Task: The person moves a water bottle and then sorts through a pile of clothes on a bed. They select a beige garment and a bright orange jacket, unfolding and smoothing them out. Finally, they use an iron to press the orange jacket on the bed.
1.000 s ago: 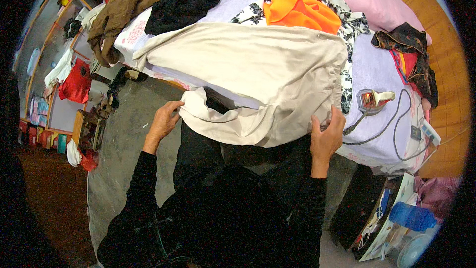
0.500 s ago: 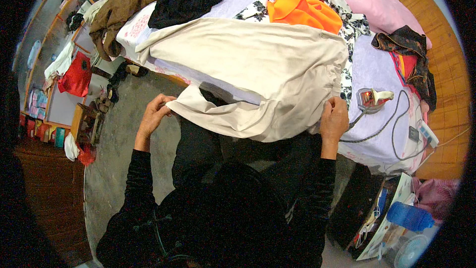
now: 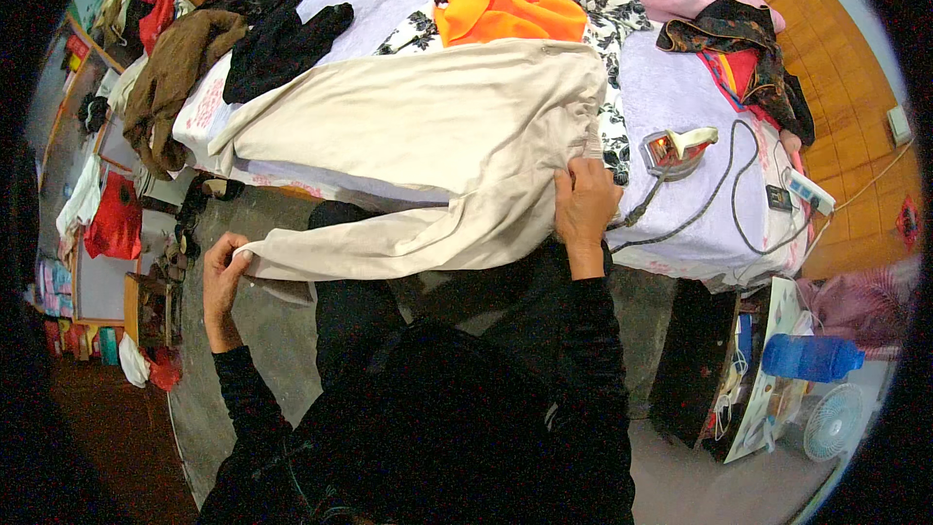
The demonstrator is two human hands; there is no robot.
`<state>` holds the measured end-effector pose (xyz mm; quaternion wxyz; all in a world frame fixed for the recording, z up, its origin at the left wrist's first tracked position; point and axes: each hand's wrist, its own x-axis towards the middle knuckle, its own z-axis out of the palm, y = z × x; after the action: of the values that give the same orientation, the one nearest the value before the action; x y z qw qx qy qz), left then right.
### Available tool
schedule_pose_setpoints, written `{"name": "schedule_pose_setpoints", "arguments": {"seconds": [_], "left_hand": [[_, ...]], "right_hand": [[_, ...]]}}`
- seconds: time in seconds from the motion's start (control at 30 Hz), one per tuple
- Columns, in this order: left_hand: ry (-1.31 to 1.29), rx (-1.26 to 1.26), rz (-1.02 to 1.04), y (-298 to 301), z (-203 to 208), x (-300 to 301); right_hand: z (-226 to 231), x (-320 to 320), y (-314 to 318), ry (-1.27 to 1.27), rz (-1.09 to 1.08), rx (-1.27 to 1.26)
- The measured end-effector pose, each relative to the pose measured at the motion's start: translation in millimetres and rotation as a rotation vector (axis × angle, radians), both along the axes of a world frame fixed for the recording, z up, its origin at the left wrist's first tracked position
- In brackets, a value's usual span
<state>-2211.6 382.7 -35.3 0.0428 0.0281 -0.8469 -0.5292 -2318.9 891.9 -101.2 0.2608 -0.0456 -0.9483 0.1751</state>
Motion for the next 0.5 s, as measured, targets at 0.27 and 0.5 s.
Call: {"name": "schedule_pose_setpoints", "arguments": {"seconds": [0.27, 0.5], "left_hand": [[-0.098, -0.065, 0.022, -3, -1, -4], [-0.091, -0.304, 0.087, -26, -41, -14]], "right_hand": [[2, 4, 26, 0.073, 0.000, -0.319], [4, 2, 22, 0.083, 0.019, -0.317]]}}
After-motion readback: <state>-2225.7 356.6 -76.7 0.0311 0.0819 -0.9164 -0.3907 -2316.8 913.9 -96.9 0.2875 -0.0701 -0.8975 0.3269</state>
